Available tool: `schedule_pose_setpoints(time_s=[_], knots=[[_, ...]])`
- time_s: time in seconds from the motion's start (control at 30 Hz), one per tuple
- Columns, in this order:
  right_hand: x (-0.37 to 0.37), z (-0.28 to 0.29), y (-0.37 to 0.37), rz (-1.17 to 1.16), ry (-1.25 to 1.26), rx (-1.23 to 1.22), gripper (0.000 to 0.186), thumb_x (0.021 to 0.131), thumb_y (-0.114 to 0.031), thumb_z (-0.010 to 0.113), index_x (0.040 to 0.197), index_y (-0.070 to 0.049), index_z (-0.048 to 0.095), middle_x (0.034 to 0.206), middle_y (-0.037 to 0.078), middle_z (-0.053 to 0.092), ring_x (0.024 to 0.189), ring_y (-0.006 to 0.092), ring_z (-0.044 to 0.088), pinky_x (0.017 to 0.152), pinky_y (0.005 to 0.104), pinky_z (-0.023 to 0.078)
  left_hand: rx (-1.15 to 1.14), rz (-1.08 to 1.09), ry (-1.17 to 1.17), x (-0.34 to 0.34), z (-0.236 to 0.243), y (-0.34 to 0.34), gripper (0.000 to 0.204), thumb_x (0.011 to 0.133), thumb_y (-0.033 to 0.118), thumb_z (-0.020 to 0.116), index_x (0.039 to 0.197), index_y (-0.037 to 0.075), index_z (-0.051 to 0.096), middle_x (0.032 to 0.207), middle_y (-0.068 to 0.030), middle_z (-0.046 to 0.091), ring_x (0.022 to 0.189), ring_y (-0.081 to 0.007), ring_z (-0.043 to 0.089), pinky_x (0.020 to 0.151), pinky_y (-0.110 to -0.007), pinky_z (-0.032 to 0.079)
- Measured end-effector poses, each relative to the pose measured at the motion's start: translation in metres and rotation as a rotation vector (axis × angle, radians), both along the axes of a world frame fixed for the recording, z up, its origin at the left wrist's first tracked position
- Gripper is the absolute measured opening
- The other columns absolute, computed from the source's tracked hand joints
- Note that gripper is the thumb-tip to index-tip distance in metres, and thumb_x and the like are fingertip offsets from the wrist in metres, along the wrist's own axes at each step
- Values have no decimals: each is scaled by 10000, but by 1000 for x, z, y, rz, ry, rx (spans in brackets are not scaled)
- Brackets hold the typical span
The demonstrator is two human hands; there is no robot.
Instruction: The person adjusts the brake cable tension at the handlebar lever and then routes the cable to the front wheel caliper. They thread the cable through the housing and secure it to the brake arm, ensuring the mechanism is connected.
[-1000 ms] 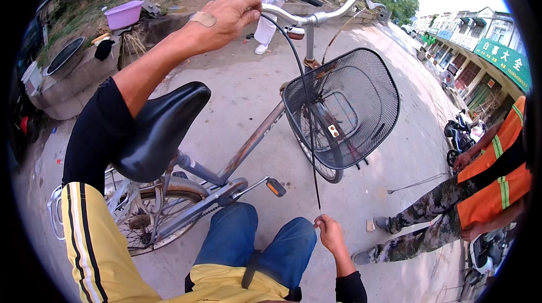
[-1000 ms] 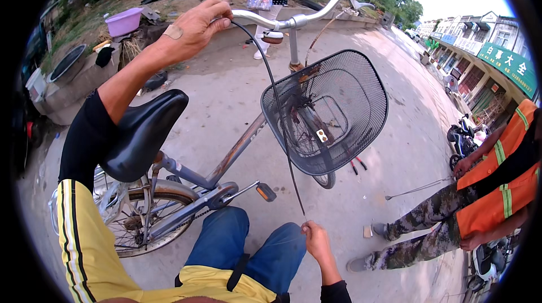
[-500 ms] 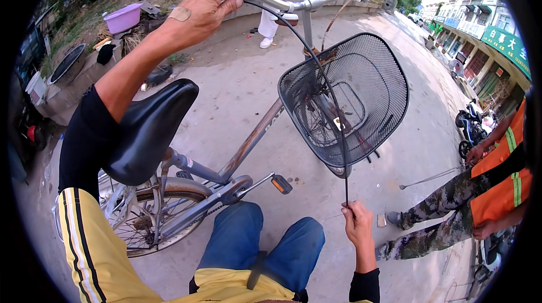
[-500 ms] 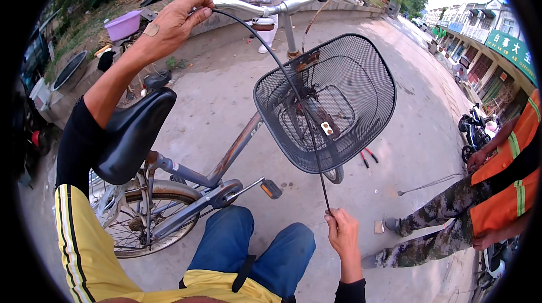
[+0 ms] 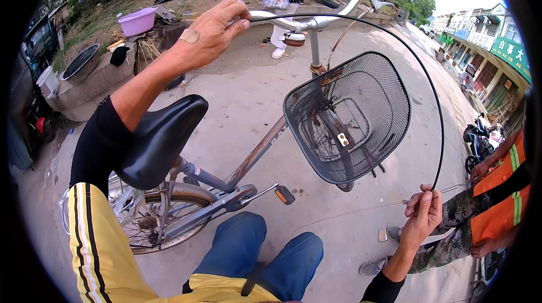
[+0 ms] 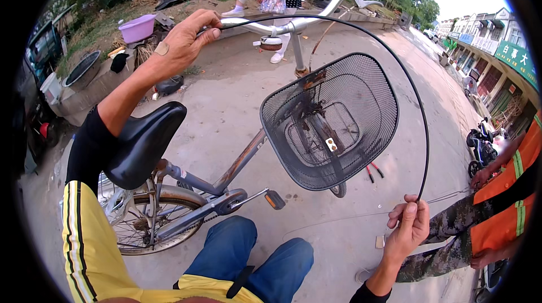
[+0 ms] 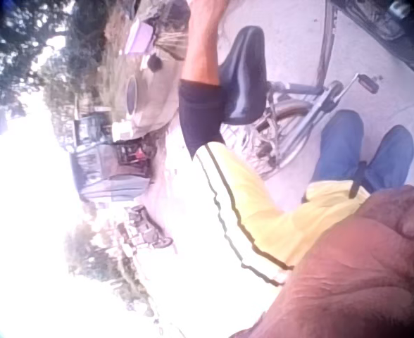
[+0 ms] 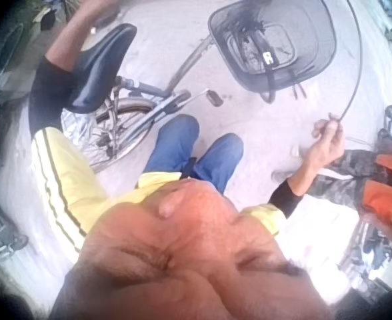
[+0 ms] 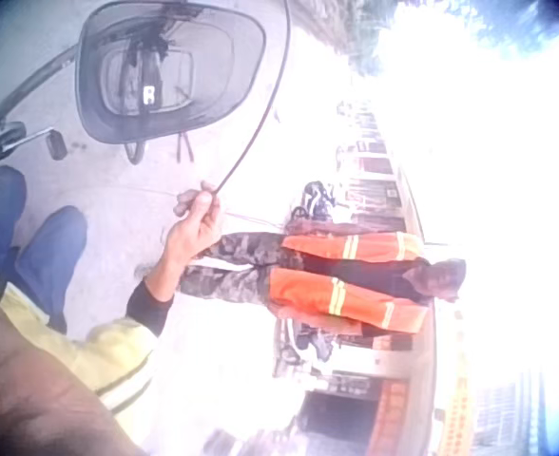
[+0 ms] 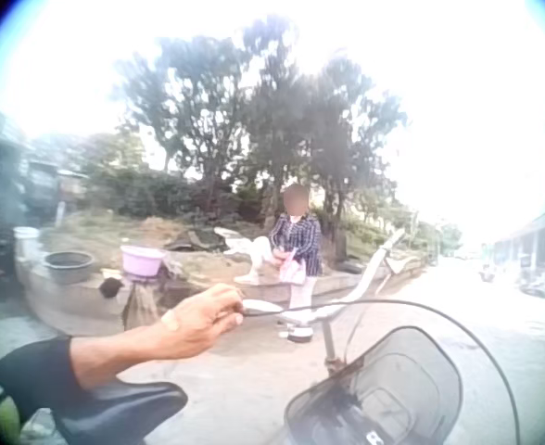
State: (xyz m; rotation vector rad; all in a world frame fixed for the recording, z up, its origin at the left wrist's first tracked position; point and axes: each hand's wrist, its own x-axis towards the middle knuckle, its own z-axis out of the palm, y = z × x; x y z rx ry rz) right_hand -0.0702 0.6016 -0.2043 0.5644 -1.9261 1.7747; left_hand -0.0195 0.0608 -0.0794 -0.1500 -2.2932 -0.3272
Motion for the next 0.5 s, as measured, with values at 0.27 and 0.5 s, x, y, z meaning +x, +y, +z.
schedule_pose_setpoints(time_s=[0.27,0.5], knots=[[-22,63,17,-101,-253,369,199,1100,-173,575,1084,12,646,723,-19,533,612,41,431,536,206,323,-2,80,-53,16,2,11,245,958,98,730,1171,40,623,1389,-146,586,1181,-358,613,971,-438,517],[1,120,37,-297,-255,624,201,1097,-136,569,1121,36,670,770,-12,541,656,54,435,563,226,339,52,136,-89,20,11,21,511,864,168,821,1299,67,573,1455,-143,563,1243,-377,586,1162,-500,394]])
